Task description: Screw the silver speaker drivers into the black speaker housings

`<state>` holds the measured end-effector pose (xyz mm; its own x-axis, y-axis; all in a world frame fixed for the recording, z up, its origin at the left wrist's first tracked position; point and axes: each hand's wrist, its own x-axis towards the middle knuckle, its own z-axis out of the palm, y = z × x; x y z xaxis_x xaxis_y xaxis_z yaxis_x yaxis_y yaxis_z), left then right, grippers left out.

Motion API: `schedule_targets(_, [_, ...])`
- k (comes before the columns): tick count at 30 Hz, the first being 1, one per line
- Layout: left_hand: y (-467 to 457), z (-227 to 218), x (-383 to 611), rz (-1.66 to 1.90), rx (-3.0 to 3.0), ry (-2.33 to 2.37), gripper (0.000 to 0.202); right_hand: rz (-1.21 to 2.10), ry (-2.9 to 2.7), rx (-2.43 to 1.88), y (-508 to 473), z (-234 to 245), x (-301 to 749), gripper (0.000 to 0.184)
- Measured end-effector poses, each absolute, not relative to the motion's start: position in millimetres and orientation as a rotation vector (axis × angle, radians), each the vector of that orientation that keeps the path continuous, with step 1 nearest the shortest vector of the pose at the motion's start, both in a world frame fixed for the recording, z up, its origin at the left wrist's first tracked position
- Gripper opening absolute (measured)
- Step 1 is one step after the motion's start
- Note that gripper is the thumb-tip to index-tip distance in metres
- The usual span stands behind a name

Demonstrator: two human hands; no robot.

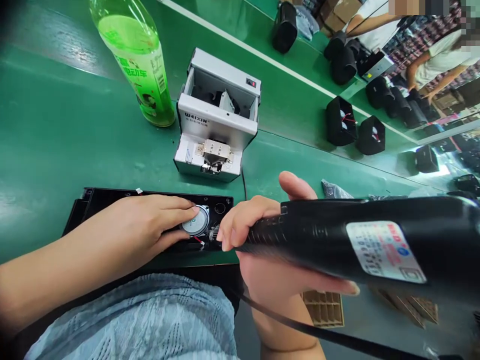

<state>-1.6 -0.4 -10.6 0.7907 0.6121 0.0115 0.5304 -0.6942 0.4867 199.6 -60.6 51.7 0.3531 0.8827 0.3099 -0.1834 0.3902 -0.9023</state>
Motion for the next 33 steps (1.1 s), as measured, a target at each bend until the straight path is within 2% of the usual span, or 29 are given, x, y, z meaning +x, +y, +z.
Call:
schedule_targets(9, [1,-8,1,0.195,2.514,0.865,0.026,0.815,-0.935,-0.956,-60,46,196,0.058])
schedule_targets(17, [-1,-4,0,0.223,2.509,0.856,0.025,0.826,-0.963,-0.894,-68,38,195,0.065])
schedule_targets(22, [-3,-3,0,0.245,2.558,0.854,0.028,0.789,-1.201,-0.745,-77,24,199,0.035])
schedule_targets(26, [-5,-4,0,0.241,2.562,0.854,0.03,0.744,-1.394,-0.645,-77,18,200,0.044])
schedule_targets(33, [-9,-6,0,0.202,2.572,0.851,0.031,0.67,-1.28,-0.66,-76,10,183,0.04])
